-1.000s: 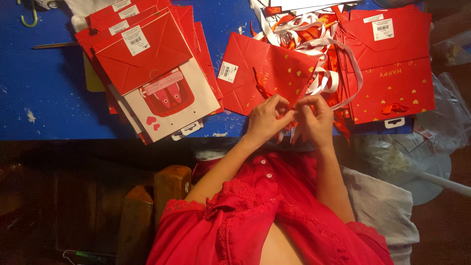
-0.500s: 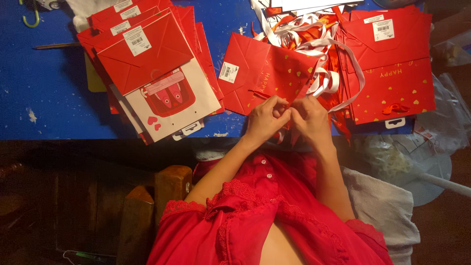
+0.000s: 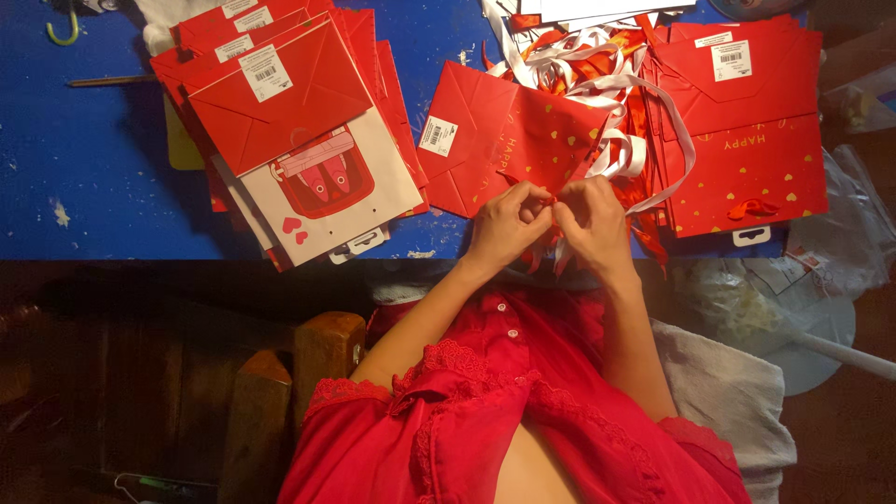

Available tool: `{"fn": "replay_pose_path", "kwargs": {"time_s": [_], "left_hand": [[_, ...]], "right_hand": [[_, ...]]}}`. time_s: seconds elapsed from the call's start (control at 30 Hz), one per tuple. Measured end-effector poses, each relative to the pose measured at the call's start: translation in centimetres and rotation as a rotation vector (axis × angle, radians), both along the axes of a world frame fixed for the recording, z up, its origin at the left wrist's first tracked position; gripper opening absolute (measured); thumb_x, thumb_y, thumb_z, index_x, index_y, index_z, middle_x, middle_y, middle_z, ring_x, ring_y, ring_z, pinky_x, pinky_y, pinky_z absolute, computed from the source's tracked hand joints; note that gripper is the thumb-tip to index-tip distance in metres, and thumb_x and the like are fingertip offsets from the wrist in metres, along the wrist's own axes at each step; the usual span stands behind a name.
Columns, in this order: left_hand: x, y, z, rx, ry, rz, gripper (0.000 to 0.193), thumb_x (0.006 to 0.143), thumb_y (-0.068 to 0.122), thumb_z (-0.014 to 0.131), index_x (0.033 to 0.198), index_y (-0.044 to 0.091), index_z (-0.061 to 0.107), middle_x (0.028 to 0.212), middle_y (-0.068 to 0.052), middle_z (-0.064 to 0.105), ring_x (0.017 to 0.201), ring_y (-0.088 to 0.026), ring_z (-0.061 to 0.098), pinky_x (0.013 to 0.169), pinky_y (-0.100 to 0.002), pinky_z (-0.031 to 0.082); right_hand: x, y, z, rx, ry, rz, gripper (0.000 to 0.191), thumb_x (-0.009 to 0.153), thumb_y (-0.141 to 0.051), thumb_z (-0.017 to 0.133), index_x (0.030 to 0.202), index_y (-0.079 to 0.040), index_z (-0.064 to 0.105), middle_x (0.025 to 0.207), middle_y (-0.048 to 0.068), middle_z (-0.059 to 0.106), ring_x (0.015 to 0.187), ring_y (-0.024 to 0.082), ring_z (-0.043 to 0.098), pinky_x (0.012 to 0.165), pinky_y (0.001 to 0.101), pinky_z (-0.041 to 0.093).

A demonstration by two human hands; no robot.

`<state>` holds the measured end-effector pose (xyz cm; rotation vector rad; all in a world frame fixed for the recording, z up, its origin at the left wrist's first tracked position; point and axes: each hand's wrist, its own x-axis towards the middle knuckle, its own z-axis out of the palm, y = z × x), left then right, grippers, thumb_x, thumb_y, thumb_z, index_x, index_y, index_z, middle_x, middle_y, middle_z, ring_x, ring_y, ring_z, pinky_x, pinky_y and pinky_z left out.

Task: The person assembles red Valentine's Day gift boxes by inserting white cards, threading white and red ribbons through slots, and tying decorative bows. They handle multiple boxes one at a time, folding flaps and stacking finished units on the table.

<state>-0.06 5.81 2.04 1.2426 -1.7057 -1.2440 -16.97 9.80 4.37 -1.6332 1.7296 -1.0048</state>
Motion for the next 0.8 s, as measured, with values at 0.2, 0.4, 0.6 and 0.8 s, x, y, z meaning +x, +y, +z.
{"fn": "replay_pose_path", "kwargs": {"time_s": [0.2, 0.4, 0.6, 0.8], "left_hand": [[0.0, 0.1, 0.0, -0.018, 0.015, 0.000, 0.021, 0.088, 0.020, 0.075, 0.103, 0.008, 0.068, 0.087, -0.005, 0.074, 0.072, -0.016, 0.073, 0.066, -0.031, 0.058], [0.1, 0.2, 0.2, 0.001, 0.013, -0.002, 0.022, 0.087, 0.020, 0.075, 0.105, 0.009, 0.069, 0.084, -0.004, 0.073, 0.071, -0.016, 0.073, 0.066, -0.030, 0.058], [0.2, 0.1, 0.1, -0.022, 0.011, 0.014, 0.021, 0.087, 0.020, 0.074, 0.105, 0.009, 0.069, 0.085, -0.005, 0.073, 0.071, -0.017, 0.073, 0.066, -0.031, 0.058], [0.3, 0.0, 0.0, 0.012, 0.021, -0.008, 0.021, 0.088, 0.020, 0.073, 0.106, 0.009, 0.068, 0.085, -0.005, 0.073, 0.073, -0.017, 0.074, 0.067, -0.031, 0.058]], "right_hand": [[0.7, -0.1, 0.5, 0.031, -0.025, -0.041, 0.015, 0.091, -0.011, 0.072, 0.100, 0.000, 0.066, 0.095, 0.011, 0.063, 0.086, 0.024, 0.067, 0.076, 0.0353, 0.052], [-0.3, 0.1, 0.1, 0.124, -0.009, -0.002, 0.013, 0.087, -0.007, 0.066, 0.094, 0.001, 0.059, 0.087, 0.011, 0.057, 0.076, 0.022, 0.059, 0.070, 0.0333, 0.048], [0.8, 0.0, 0.4, 0.159, -0.159, -0.081, 0.020, 0.090, -0.010, 0.067, 0.107, -0.001, 0.061, 0.084, 0.008, 0.064, 0.073, 0.015, 0.062, 0.067, 0.0310, 0.049], [0.7, -0.2, -0.2, 0.015, -0.032, -0.047, 0.017, 0.092, -0.008, 0.071, 0.106, 0.000, 0.065, 0.094, 0.011, 0.066, 0.080, 0.018, 0.065, 0.070, 0.0312, 0.050]]}}
